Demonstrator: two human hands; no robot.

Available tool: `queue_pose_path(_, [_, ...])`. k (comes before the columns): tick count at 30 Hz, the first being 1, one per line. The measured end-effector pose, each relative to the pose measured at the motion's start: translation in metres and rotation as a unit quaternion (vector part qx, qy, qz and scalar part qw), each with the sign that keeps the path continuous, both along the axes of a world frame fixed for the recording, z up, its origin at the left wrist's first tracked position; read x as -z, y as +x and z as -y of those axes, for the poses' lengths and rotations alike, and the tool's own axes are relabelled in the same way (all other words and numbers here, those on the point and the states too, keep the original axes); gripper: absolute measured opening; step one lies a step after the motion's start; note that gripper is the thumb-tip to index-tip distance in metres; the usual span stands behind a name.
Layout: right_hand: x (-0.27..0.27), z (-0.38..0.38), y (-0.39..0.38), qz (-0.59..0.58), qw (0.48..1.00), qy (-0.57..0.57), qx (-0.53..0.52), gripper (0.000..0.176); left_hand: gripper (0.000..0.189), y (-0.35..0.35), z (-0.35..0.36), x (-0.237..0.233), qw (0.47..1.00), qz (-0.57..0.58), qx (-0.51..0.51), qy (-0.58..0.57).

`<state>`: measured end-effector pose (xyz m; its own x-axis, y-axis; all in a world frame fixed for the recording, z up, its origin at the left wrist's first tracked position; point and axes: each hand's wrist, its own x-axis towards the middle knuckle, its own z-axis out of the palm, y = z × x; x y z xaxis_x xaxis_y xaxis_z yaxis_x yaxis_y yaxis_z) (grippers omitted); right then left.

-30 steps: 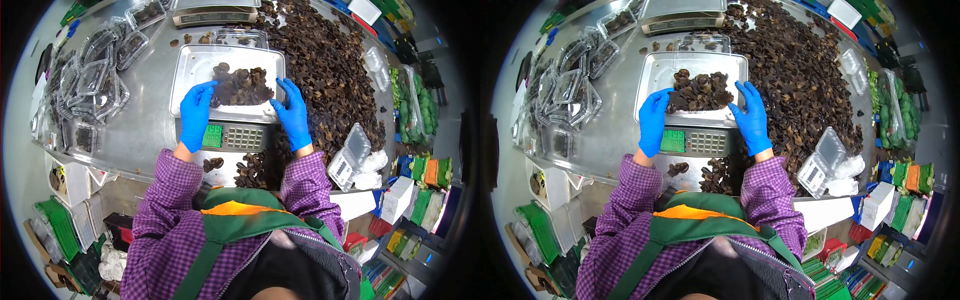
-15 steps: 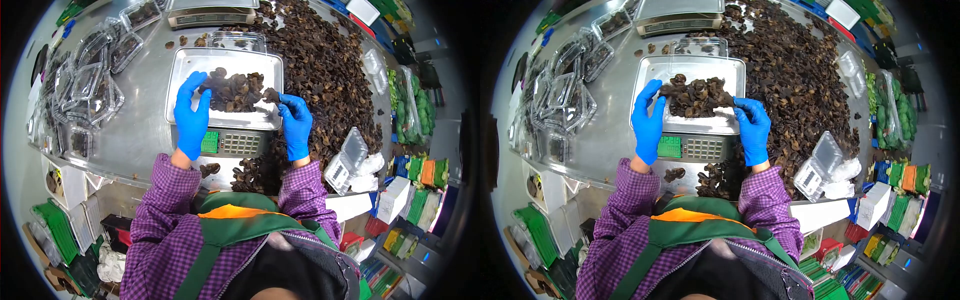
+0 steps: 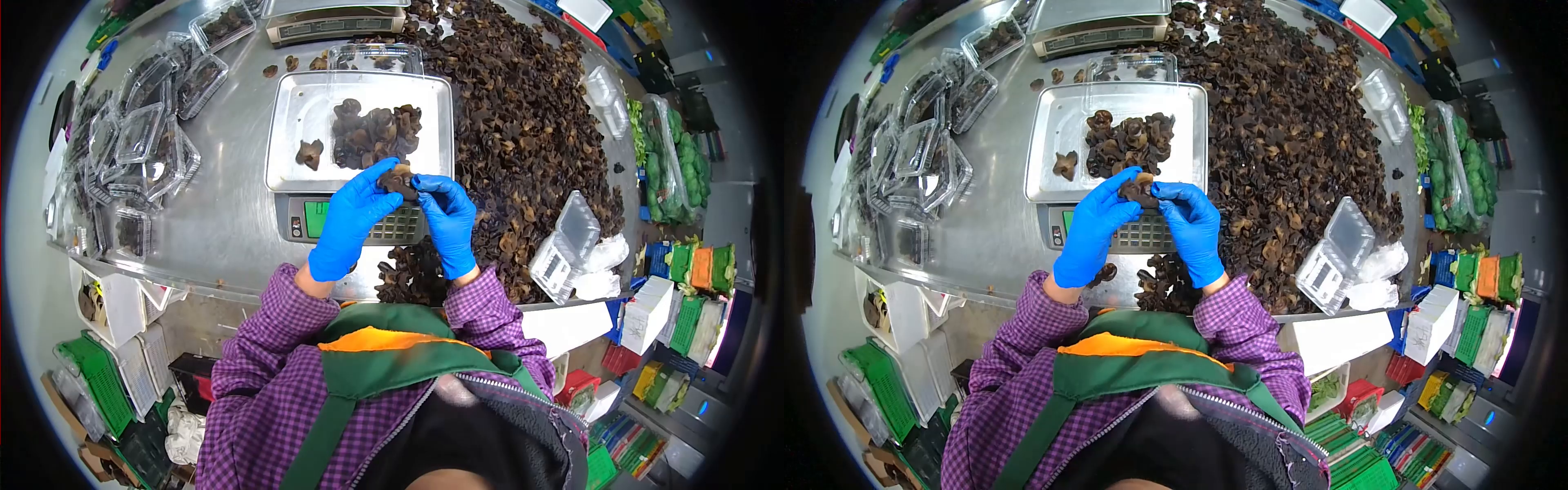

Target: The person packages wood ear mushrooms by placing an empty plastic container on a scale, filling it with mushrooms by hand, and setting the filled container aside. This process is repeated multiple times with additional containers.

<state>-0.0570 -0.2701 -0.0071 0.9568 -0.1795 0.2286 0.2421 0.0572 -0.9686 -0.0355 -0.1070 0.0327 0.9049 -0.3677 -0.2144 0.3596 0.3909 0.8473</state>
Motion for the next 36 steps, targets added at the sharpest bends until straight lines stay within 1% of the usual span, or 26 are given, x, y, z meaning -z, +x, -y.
queue_pose_path(2, [0.004, -0.002, -0.008, -0.110, 0.990, 0.092, -0.004, 0.015, 0.052, -0.002, 0.000, -0.001, 1.000, 0.013, 0.006, 0.008])
queue_pose_path(5, [0.010, -0.005, -0.015, -0.117, 0.986, 0.118, -0.004, 0.017, 0.053, -0.006, -0.001, 0.002, 0.999, 0.022, 0.019, 0.017])
queue_pose_path(7, [0.009, -0.005, -0.019, -0.131, 0.984, 0.123, -0.002, 0.017, 0.053, -0.008, -0.002, 0.007, 0.999, 0.019, 0.026, 0.019])
queue_pose_path(9, [0.008, -0.005, -0.021, -0.146, 0.981, 0.127, -0.002, 0.018, 0.052, -0.010, -0.002, 0.012, 1.000, 0.003, 0.023, -0.010])
queue_pose_path(12, [0.008, -0.006, -0.023, -0.155, 0.980, 0.128, -0.009, 0.017, 0.051, -0.012, -0.003, 0.008, 1.000, -0.014, 0.023, -0.006])
queue_pose_path(16, [0.005, -0.007, -0.024, -0.170, 0.978, 0.118, 0.003, 0.015, 0.048, -0.014, -0.008, 0.008, 1.000, -0.008, 0.019, 0.000])
queue_pose_path(18, [0.000, -0.003, -0.023, -0.173, 0.979, 0.107, 0.008, 0.014, 0.045, -0.011, -0.019, 0.010, 0.997, 0.028, 0.006, 0.069])
queue_pose_path(19, [-0.004, 0.000, -0.021, -0.160, 0.982, 0.095, 0.025, 0.014, 0.041, -0.006, -0.027, 0.014, 0.996, 0.019, -0.032, 0.076])
queue_pose_path(20, [-0.008, 0.002, -0.020, -0.148, 0.984, 0.084, 0.043, 0.013, 0.039, 0.000, -0.037, 0.010, 0.991, 0.024, -0.071, 0.109])
queue_pose_path(21, [-0.012, 0.006, -0.019, -0.134, 0.986, 0.082, 0.053, 0.014, 0.037, 0.005, -0.046, 0.003, 0.985, 0.030, -0.120, 0.118])
queue_pose_path(23, [-0.017, 0.011, -0.017, -0.121, 0.987, 0.072, 0.076, 0.014, 0.036, 0.017, -0.074, 0.009, 0.970, 0.025, -0.184, 0.156])
queue_pose_path(24, [-0.016, 0.015, -0.015, -0.117, 0.987, 0.068, 0.082, 0.015, 0.035, 0.019, -0.084, 0.007, 0.968, 0.022, -0.205, 0.146])
queue_pose_path(26, [-0.017, 0.018, -0.012, -0.098, 0.989, 0.039, 0.102, 0.015, 0.036, 0.026, -0.098, 0.007, 0.953, 0.054, -0.242, 0.175])
queue_pose_path(27, [-0.017, 0.018, -0.010, -0.099, 0.988, 0.039, 0.110, 0.015, 0.036, 0.029, -0.102, 0.010, 0.952, 0.052, -0.246, 0.177])
queue_pose_path(29, [-0.016, 0.018, -0.006, -0.100, 0.987, 0.039, 0.116, 0.015, 0.040, 0.035, -0.106, 0.020, 0.935, 0.124, -0.210, 0.258])
queue_pose_path(30, [-0.015, 0.018, -0.004, -0.099, 0.988, 0.040, 0.110, 0.015, 0.040, 0.036, -0.105, 0.025, 0.935, 0.123, -0.212, 0.258])
queue_pose_path(32, [-0.016, 0.018, -0.003, -0.099, 0.989, 0.040, 0.105, 0.015, 0.046, 0.039, -0.096, 0.035, 0.879, 0.181, -0.159, 0.411])
queue_pose_path(33, [-0.017, 0.017, -0.002, -0.094, 0.990, 0.040, 0.102, 0.015, 0.050, 0.042, -0.093, 0.042, 0.857, 0.207, -0.142, 0.450])
queue_pose_path(34, [-0.018, 0.017, -0.001, -0.088, 0.990, 0.039, 0.100, 0.015, 0.050, 0.045, -0.090, 0.046, 0.858, 0.206, -0.141, 0.450])
queue_pose_path(35, [-0.017, 0.019, 0.000, -0.088, 0.990, 0.039, 0.102, 0.015, 0.052, 0.048, -0.088, 0.050, 0.817, 0.235, -0.115, 0.514])
queue_pose_path(36, [-0.016, 0.024, 0.001, -0.082, 0.989, 0.014, 0.119, 0.015, 0.053, 0.052, -0.086, 0.055, 0.770, 0.264, -0.088, 0.574])
